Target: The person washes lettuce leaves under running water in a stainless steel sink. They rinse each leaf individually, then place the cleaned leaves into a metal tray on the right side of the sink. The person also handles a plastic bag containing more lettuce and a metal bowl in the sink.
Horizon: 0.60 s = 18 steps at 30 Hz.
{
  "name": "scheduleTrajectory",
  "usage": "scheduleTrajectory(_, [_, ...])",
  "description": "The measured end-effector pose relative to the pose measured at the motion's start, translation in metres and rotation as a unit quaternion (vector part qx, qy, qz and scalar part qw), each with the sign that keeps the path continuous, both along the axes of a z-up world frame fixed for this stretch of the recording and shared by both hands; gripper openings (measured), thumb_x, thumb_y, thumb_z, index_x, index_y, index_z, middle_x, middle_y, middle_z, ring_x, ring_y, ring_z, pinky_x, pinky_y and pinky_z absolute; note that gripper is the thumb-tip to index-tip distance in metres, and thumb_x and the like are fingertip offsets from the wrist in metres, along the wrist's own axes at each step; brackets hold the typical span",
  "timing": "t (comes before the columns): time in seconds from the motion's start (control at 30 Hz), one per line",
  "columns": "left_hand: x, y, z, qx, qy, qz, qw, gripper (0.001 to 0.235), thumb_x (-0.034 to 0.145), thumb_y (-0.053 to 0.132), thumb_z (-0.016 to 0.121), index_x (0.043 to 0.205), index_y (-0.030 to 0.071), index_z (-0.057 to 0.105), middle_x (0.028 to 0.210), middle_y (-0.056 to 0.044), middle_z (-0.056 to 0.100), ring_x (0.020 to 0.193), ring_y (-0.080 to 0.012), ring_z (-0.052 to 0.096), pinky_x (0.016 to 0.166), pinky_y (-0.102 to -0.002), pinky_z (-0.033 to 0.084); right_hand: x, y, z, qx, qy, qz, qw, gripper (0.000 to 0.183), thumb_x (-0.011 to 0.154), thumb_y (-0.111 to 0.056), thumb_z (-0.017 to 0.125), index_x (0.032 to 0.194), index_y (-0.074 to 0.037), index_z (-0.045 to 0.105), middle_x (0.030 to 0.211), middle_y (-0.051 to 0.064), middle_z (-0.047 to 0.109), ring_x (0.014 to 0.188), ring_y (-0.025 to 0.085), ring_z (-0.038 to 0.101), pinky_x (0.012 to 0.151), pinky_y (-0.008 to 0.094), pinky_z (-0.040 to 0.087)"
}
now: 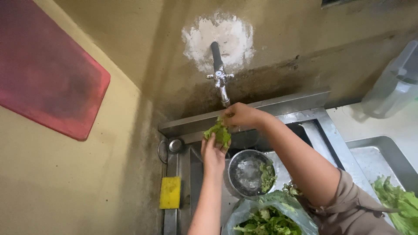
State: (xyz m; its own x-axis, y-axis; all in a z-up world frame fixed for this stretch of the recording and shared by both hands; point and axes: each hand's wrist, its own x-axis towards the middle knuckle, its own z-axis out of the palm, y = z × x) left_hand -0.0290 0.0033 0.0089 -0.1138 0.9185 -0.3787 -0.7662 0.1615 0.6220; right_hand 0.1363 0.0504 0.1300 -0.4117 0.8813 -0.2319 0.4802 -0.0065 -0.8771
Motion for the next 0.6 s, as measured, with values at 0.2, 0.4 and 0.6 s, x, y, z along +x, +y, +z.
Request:
scheduleTrajectory(0.2, [0.006, -0.03, 0.008, -0.036, 0.058, 0.022, 0.997, 0.036, 0.095, 0.031, 0.076, 0.125, 0.017, 0.062, 0.112, -0.009, 0.068, 0.095, -0.0246, 0.068, 0.078, -0.039, 0.058, 0.001, -0.009, -0.047, 0.046, 0.049, -0.089, 0.994, 0.025, 0.092, -0.003, 0.062, 0.112, 0.004, 0.075, 0.099, 0.028, 0.074, 0.079, 0.037, 0.077, 0.068, 0.047, 0.066])
scheduleTrajectory(0.4, [-0.011, -0.064, -0.117, -0.078, 0.081, -0.021, 0.993, 0.021, 0.1, 0.015, 0.063, 0.121, 0.012, 0.064, 0.096, -0.011, 0.074, 0.076, -0.0231, 0.068, 0.052, -0.032, 0.045, -0.008, -0.077, -0.075, 0.039, -0.039, -0.109, 0.993, 0.014, 0.093, -0.011, 0.065, 0.085, -0.015, 0.075, 0.084, 0.0, 0.076, 0.071, 0.012, 0.061, 0.065, 0.031, 0.045])
scheduleTrajectory(0.6, [-0.023, -0.13, -0.127, -0.098, 0.088, -0.065, 0.989, 0.033, 0.096, 0.001, 0.064, 0.125, 0.018, 0.064, 0.106, -0.012, 0.069, 0.078, -0.0278, 0.065, 0.051, -0.033, 0.044, 0.007, -0.122, -0.166, 0.019, -0.116, -0.061, 0.991, 0.013, 0.084, -0.011, 0.064, 0.079, -0.016, 0.075, 0.073, -0.001, 0.07, 0.067, 0.013, 0.058, 0.065, 0.033, 0.044])
